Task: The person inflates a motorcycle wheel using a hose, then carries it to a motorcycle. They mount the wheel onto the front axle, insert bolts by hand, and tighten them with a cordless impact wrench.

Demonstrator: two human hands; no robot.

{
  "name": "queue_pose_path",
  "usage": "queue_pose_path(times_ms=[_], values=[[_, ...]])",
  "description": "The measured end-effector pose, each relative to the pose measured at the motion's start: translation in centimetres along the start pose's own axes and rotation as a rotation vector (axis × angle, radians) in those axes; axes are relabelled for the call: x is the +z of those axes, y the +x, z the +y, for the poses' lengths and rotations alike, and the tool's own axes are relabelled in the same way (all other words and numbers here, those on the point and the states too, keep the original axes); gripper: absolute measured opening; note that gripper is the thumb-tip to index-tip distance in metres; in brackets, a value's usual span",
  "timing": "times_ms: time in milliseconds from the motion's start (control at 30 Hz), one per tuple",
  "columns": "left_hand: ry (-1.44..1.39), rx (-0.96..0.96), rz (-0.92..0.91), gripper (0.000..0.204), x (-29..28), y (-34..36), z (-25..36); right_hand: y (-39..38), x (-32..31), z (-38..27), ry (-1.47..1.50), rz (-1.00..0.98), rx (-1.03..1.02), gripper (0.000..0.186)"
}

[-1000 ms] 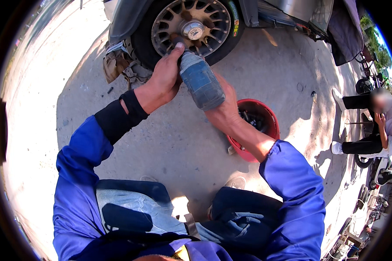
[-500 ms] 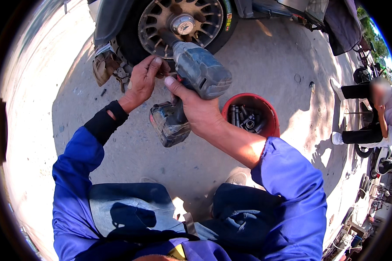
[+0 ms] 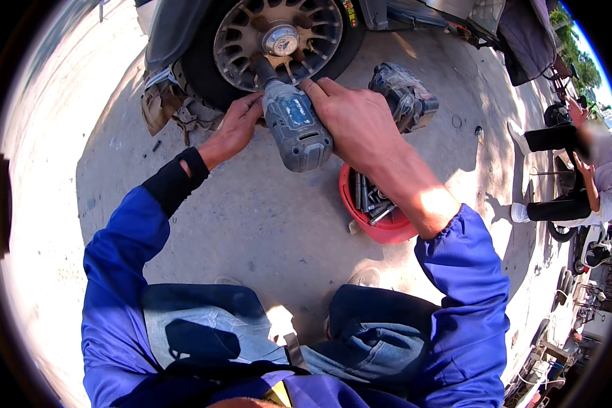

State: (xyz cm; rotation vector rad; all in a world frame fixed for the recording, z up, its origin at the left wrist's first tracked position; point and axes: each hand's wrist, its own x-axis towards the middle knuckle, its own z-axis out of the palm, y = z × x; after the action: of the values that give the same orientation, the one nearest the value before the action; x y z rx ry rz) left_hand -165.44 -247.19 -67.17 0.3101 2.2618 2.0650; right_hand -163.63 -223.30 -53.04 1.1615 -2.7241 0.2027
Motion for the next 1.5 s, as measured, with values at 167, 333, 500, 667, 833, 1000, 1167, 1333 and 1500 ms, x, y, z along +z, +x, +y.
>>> queue_pose_path(times_ms=[167, 333, 500, 667, 833, 1000, 1167, 1333, 1500], values=[[-0.324, -0.095, 0.039, 0.049, -0.4, -0.3, 1.4, -0.2, 0.5, 1.9, -0.081, 0.077, -0.109, 0.062], [-0.437, -0.103, 0.003, 0.060, -0.7, 1.4, 3.0, -1.7, 3.6, 1.9, 0.361, 0.159, 0.033, 0.060], [-0.335, -0.081, -0.041, 0.063, -0.8, 1.2, 1.8, -2.1, 7.0, -3.5, 1.305, 0.170, 0.475, 0.016], [-0.471, -0.096, -0.050, 0.057, -0.7, 1.8, 1.3, -0.7, 10.2, -7.4, 1.864, 0.328, 0.703, 0.018], [-0.565, -0.147, -0.081, 0.056, -0.7, 1.8, 2.4, 0.3, 9.9, -7.0, 1.624, 0.292, 0.655, 0.018], [-0.574, -0.180, -0.077, 0.062, -1.1, 1.8, 2.0, -0.8, 11.6, -3.9, 1.132, 0.237, 0.552, 0.032], [-0.602, -0.177, -0.037, 0.068, -1.0, 1.7, 2.0, -0.9, 10.8, -2.7, 0.801, 0.313, 0.308, 0.028], [-0.614, -0.160, -0.011, 0.063, -0.7, 1.5, 2.3, -0.6, 11.3, -2.1, 0.736, 0.342, 0.265, 0.024], [-0.616, -0.157, -0.013, 0.062, -0.4, 1.2, 3.3, -0.5, 10.6, -2.0, 0.803, 0.369, 0.245, 0.024]])
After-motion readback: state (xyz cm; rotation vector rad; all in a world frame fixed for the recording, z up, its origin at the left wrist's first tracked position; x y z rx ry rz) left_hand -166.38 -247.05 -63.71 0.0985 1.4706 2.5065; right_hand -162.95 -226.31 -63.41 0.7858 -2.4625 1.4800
